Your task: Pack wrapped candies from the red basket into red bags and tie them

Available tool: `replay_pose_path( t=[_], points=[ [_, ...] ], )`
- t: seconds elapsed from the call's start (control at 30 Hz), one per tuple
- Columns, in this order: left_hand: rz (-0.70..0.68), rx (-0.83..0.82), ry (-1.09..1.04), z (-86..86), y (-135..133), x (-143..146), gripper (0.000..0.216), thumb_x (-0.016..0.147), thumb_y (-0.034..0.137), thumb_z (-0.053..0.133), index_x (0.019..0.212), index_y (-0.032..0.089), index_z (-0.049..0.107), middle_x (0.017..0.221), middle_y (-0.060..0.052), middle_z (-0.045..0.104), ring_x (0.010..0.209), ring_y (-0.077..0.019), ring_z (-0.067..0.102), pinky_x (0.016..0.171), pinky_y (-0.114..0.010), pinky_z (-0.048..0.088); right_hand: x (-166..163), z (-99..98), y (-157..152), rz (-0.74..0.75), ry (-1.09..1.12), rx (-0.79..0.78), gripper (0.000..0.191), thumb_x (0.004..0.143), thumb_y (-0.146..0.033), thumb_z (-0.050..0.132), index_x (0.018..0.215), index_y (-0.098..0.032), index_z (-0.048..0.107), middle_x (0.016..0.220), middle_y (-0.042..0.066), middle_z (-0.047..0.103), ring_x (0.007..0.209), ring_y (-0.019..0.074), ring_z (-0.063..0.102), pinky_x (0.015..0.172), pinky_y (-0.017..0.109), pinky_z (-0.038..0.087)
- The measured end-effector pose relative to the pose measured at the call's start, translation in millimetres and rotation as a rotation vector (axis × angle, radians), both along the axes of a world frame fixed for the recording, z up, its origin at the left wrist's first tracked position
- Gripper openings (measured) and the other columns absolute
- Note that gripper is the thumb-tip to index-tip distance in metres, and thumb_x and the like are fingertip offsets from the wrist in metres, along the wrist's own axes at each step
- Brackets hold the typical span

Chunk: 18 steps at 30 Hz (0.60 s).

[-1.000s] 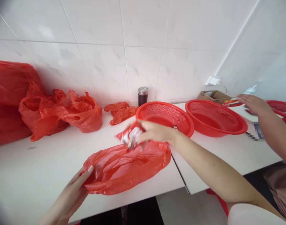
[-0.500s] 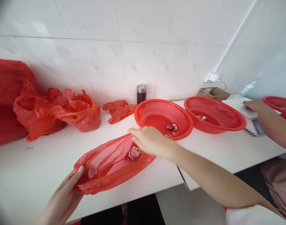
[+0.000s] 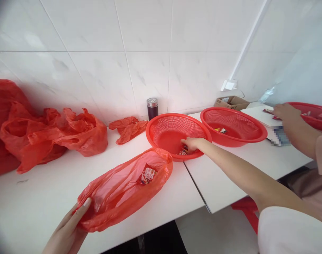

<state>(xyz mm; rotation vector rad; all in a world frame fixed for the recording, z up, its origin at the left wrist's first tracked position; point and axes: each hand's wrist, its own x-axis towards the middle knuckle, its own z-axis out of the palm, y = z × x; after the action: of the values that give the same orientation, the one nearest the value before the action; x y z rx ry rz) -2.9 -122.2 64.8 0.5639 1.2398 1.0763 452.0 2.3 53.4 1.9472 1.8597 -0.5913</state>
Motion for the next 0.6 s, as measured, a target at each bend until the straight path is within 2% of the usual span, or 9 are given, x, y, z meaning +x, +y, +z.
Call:
replay_pose_path(
  t=[0.07, 0.13, 0.2, 0.33, 0.4, 0.5, 0.6],
  points=[
    [0.003, -0.001, 0.013, 1.1, 0.0, 4.3, 0.044, 0.06, 0.04, 0.082, 0.097, 0.017, 0.073, 0.098, -0.005, 0.073, 0.098, -0.0272, 0.065, 0.064, -0.025, 0.055, -4.5, 0.5, 0.1, 0.007, 0.005, -0.008, 0.059, 0.059, -0.038, 0.075, 0.113, -0.021, 0.06, 0.112, 0.012, 0.055, 0.085, 0.0266, 0.06, 0.065, 0.031, 0.044],
    [-0.011, -0.016, 0.014, 0.0, 0.3, 5.6, 0.045, 0.06, 0.041, 0.082, 0.098, 0.018, 0.073, 0.099, -0.005, 0.074, 0.099, -0.0271, 0.065, 0.066, -0.025, 0.056, -9.7, 2.6, 1.0, 0.004, 0.017, -0.021, 0.047, 0.061, -0.036, 0.073, 0.104, -0.021, 0.063, 0.106, 0.011, 0.057, 0.079, 0.0235, 0.06, 0.061, 0.03, 0.043],
    [-0.029, -0.034, 0.005, -2.6, 0.9, 3.7, 0.044, 0.061, 0.041, 0.082, 0.097, 0.018, 0.073, 0.101, -0.005, 0.074, 0.102, -0.0265, 0.064, 0.068, -0.024, 0.056, -16.1, 5.0, 0.7, -0.006, 0.039, -0.032, 0.049, 0.063, -0.035, 0.072, 0.109, -0.022, 0.061, 0.107, 0.01, 0.057, 0.072, 0.0199, 0.06, 0.058, 0.028, 0.042],
    [-0.05, -0.033, -0.014, -6.3, 1.0, -3.1, 0.041, 0.064, 0.039, 0.081, 0.099, 0.019, 0.072, 0.104, -0.004, 0.073, 0.102, -0.0256, 0.064, 0.066, -0.023, 0.055, -34.5, 9.8, -5.1, -0.023, 0.093, -0.031, 0.071, 0.065, -0.04, 0.073, 0.13, -0.028, 0.047, 0.121, 0.012, 0.049, 0.065, 0.0153, 0.058, 0.055, 0.027, 0.043],
    [-0.05, -0.018, -0.014, -6.9, 0.2, -5.1, 0.042, 0.064, 0.037, 0.081, 0.101, 0.02, 0.072, 0.103, -0.004, 0.073, 0.1, -0.025, 0.065, 0.062, -0.021, 0.055, -45.9, 12.6, -8.9, -0.011, 0.114, -0.007, 0.065, 0.07, -0.045, 0.068, 0.13, -0.03, 0.047, 0.127, 0.013, 0.045, 0.066, 0.0155, 0.058, 0.055, 0.029, 0.043],
    [-0.046, -0.018, -0.025, -7.5, -0.7, -5.7, 0.044, 0.064, 0.035, 0.081, 0.105, 0.02, 0.071, 0.1, -0.004, 0.073, 0.098, -0.0245, 0.065, 0.062, -0.021, 0.054, -61.3, 16.0, -11.9, 0.014, 0.143, 0.029, 0.046, 0.075, -0.042, 0.064, 0.119, -0.028, 0.058, 0.129, 0.012, 0.043, 0.067, 0.0163, 0.058, 0.058, 0.031, 0.042],
    [-0.045, -0.03, -0.033, -8.2, -0.7, -5.6, 0.044, 0.066, 0.035, 0.08, 0.107, 0.02, 0.07, 0.1, -0.003, 0.073, 0.099, -0.0242, 0.065, 0.068, -0.023, 0.055, -69.9, 15.7, -10.2, 0.02, 0.185, 0.045, 0.028, 0.07, -0.029, 0.067, 0.097, -0.021, 0.065, 0.124, 0.012, 0.047, 0.068, 0.0167, 0.058, 0.059, 0.031, 0.041]
  ],
)
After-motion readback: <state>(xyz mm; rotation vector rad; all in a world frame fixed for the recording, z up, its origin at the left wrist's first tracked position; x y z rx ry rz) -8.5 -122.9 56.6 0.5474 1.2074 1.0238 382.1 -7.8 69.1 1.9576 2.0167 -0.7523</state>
